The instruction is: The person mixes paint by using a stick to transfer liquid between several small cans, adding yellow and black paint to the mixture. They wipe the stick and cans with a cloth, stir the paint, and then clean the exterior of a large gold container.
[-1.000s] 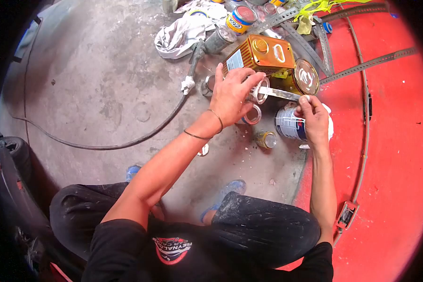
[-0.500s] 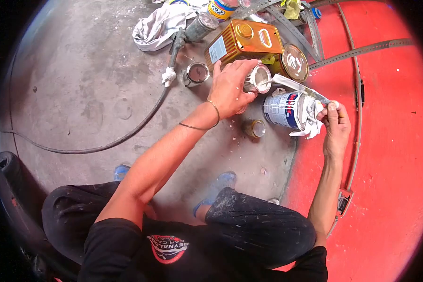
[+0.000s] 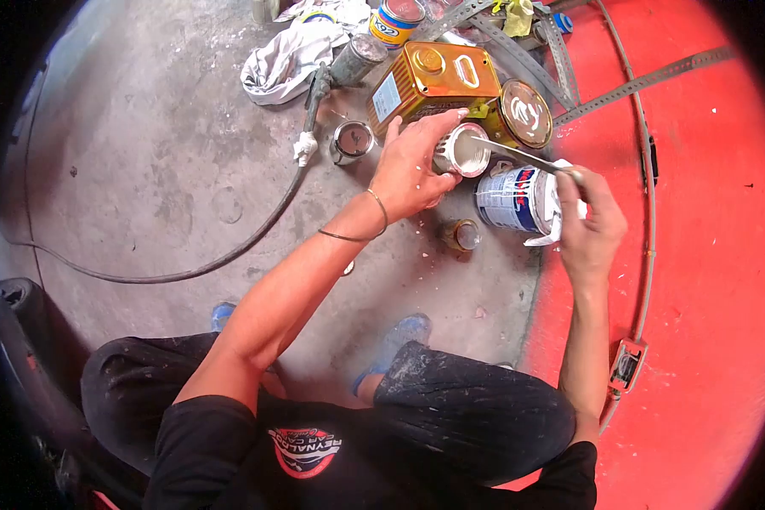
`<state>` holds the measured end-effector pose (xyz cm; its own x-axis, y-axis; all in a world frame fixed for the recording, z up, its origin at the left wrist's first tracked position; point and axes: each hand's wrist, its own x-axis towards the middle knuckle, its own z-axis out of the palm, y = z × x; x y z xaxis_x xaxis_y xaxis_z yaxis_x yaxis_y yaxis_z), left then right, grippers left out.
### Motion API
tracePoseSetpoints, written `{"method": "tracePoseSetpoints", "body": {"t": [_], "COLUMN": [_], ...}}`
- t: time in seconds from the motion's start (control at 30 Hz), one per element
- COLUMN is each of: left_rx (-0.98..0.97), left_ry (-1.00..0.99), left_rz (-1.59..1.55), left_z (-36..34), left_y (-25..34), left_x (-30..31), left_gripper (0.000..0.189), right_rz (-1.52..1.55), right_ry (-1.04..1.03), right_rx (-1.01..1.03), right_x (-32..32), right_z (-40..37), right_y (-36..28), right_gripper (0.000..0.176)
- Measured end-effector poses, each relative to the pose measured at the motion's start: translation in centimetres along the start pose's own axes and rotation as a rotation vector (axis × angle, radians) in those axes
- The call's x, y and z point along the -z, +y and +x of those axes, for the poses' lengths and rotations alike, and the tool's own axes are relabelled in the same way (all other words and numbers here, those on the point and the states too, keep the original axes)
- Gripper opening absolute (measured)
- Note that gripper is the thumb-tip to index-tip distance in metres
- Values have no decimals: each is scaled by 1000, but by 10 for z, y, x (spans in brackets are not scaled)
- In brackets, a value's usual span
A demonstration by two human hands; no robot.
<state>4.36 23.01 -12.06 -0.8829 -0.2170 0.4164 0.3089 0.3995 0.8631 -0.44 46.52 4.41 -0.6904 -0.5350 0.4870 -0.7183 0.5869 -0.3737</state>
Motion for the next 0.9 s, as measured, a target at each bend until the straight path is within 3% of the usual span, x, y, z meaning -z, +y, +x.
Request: {"method": "tracePoseSetpoints", "body": {"t": [0.03,0.13,0.27,0.37,0.4,0.5,0.53,0.63,0.77,0.9], "left_rx": [0,-1,0,-5,-7,6,-1,-16,-12,9], "left_ry": [-1,-39,-65,-81,-91,-89,-93,-105,-115,-115], "left_rz": [12,54,75,68,65,114,119,126,142,176], "left_z": [-1,-6,-13,-12,-11,-13,-13,-11,-11,-9], "left_y": [1,5,-7,-8,-8,-10,-11,-12,-20,-26], "left_x": [-1,1,9,14,15,14,15,14,14,13], "left_gripper": [83,86,88,86,85,83,83,82,80,82], "right_rz": [-137,-221,60,-72,-62,112,186,-33,223,432], "right_ry": [8,-226,-179,-141,-239,-272,-184,-157,-307,-144], "right_rx": [175,229,-9,132,146,-103,-188,32,-349,-523], "right_x": [-10,-29,-38,-46,-48,-43,-47,-55,-51,-48], "right_z": [2,3,8,9,8,9,7,1,-4,-9], "right_y": [-8,-28,-31,-17,-16,-22,-15,-6,-1,35], "right_gripper": [12,13,14,12,12,13,14,13,14,18]}}
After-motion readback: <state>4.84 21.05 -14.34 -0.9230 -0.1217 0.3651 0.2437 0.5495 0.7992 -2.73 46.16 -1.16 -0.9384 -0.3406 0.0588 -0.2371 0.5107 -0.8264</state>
